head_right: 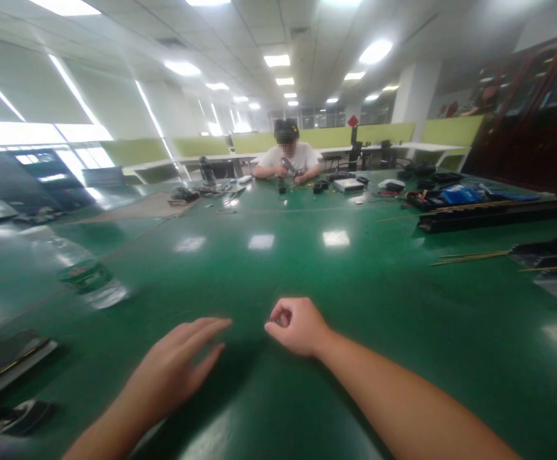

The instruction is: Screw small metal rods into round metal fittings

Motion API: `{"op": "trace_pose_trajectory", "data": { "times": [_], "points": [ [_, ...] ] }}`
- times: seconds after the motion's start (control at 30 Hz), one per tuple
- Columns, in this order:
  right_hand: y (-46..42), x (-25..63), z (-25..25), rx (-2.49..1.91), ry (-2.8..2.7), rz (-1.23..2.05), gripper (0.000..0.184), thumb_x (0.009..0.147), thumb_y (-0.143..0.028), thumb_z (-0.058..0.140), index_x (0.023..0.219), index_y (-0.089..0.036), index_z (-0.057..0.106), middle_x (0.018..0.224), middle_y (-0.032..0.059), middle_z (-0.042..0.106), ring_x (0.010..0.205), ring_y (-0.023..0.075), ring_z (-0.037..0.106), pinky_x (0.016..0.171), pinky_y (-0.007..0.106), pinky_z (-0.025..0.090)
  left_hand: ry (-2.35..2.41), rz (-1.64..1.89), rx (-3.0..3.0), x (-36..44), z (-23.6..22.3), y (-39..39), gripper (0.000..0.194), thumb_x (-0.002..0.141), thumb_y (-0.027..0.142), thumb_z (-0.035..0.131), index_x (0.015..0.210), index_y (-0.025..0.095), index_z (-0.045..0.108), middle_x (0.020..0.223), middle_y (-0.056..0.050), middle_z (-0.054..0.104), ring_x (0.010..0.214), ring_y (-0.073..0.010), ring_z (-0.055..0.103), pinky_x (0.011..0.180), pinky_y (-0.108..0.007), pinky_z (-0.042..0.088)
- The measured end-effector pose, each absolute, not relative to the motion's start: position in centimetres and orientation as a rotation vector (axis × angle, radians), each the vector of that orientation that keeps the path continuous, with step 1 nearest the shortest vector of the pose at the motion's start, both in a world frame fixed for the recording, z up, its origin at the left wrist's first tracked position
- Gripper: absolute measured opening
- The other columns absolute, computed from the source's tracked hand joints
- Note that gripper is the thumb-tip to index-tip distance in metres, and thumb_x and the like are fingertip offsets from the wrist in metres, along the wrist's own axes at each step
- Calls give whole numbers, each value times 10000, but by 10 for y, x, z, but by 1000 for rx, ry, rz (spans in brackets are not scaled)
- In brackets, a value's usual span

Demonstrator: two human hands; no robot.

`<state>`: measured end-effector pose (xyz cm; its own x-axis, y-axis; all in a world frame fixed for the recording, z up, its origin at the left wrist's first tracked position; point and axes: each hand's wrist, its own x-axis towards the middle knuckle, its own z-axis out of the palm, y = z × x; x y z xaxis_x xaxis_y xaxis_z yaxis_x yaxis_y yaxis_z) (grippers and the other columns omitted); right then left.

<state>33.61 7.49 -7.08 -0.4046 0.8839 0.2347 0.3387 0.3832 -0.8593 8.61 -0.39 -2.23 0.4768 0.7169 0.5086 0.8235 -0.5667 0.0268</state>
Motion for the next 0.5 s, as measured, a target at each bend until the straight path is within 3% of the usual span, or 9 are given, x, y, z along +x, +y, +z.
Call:
{"op": "trace_pose_trajectory", "data": {
  "times": [0.1,0.27,0.4,0.5],
  "points": [
    [72,336,-72,-973,-1991,985,166,752,-293,699,693,-164,612,556,-55,512,509,89,434,495,206,320,-1186,-582,-2732,134,-24,22,404,869,161,546,1264,239,574,1171,-92,649,988,-219,643,834,-338,545],
    [74,335,-73,-928,-2012,949,231,743,-218,666,571,-161,522,558,-53,488,543,88,434,517,206,311,-1107,-693,-2902,164,-33,42,335,804,50,478,1031,198,676,1018,-81,659,923,-202,632,798,-313,535],
    [73,335,-71,-961,-1975,1043,190,745,-301,723,662,-159,628,532,-63,485,498,82,401,488,206,300,-1182,-822,-2778,153,-34,37,261,851,94,497,980,194,701,957,-73,679,860,-185,635,751,-292,527],
    [71,335,-68,-963,-1978,1147,268,742,-419,760,784,-160,707,529,-56,518,470,82,406,473,208,303,-1322,-928,-2575,120,-21,22,185,894,213,565,1005,247,709,938,-38,709,844,-185,656,770,-301,531]
  ]
}}
